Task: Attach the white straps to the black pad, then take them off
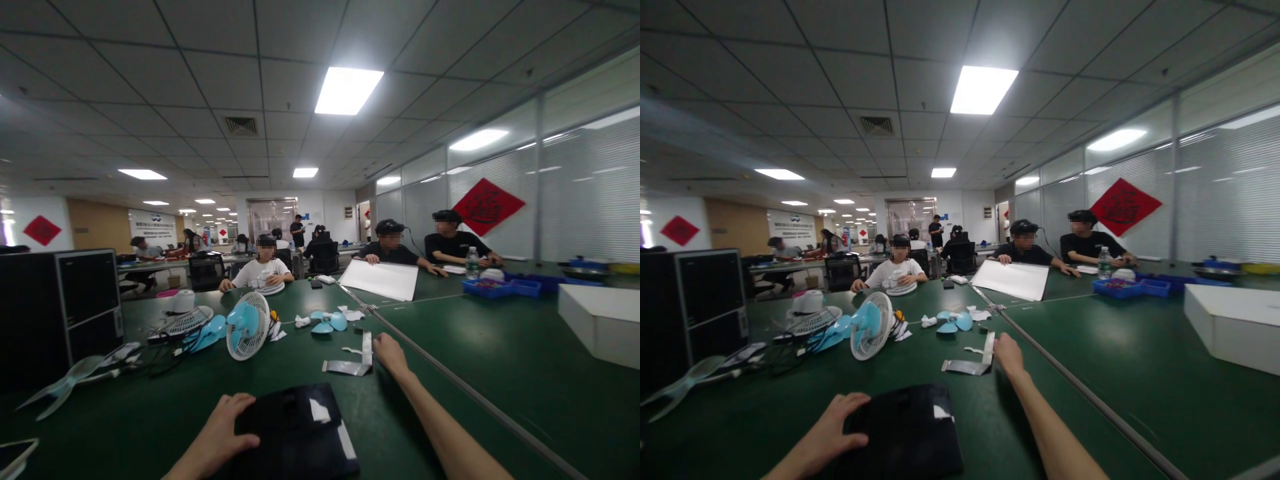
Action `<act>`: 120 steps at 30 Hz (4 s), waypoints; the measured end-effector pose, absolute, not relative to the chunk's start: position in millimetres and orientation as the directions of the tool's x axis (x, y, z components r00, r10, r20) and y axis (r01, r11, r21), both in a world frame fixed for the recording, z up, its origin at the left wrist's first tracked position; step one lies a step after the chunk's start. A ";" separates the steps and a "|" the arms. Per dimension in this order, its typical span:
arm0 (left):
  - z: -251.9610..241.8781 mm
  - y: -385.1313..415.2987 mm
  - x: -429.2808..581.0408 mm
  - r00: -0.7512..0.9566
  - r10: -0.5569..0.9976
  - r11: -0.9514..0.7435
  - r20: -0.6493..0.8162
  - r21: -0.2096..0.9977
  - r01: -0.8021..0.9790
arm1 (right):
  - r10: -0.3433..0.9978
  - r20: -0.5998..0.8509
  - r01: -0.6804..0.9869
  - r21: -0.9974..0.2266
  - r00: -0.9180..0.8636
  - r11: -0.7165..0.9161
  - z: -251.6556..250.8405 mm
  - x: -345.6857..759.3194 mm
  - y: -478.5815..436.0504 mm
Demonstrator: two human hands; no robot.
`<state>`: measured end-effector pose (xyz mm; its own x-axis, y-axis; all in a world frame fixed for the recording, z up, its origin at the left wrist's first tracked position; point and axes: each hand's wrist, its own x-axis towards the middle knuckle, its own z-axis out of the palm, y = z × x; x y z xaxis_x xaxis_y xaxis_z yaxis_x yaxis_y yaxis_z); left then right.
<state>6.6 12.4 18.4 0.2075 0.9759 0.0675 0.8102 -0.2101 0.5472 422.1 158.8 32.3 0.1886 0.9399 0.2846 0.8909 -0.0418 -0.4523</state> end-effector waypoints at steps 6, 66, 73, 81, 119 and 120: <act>18.6 11.0 7.9 0.215 0.970 -0.242 0.114 0.559 0.793 | 0.951 0.144 0.855 -0.488 0.275 -0.173 21.9 419.5 164.7; 12.2 14.2 -7.5 0.220 0.971 -0.234 0.099 0.607 0.760 | 0.530 0.794 0.475 -0.605 0.298 0.639 147.8 354.1 39.8; 20.2 13.7 -4.9 0.189 0.962 -0.272 0.197 0.612 0.743 | 0.672 0.737 0.442 -0.626 0.067 0.643 166.1 330.1 18.1; 70.3 -14.4 11.5 -0.127 0.847 -0.385 0.517 0.759 0.525 | 0.818 0.420 0.497 -0.651 -0.393 0.574 179.2 282.0 -5.7; 49.7 -13.8 18.4 0.081 0.997 -0.018 0.006 0.990 0.142 | 0.927 0.086 0.288 -0.936 -0.366 0.201 49.6 323.1 32.4; 49.1 -14.3 18.5 0.097 0.995 -0.002 -0.014 0.987 0.164 | 0.929 0.082 0.295 -0.935 -0.361 0.197 47.8 322.9 33.4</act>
<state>18.5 -14.3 49.1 0.0973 0.9952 -0.0142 0.1637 -0.0019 0.9865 322.9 33.4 47.8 -0.3607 0.9291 0.0816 0.2949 0.1966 -0.9351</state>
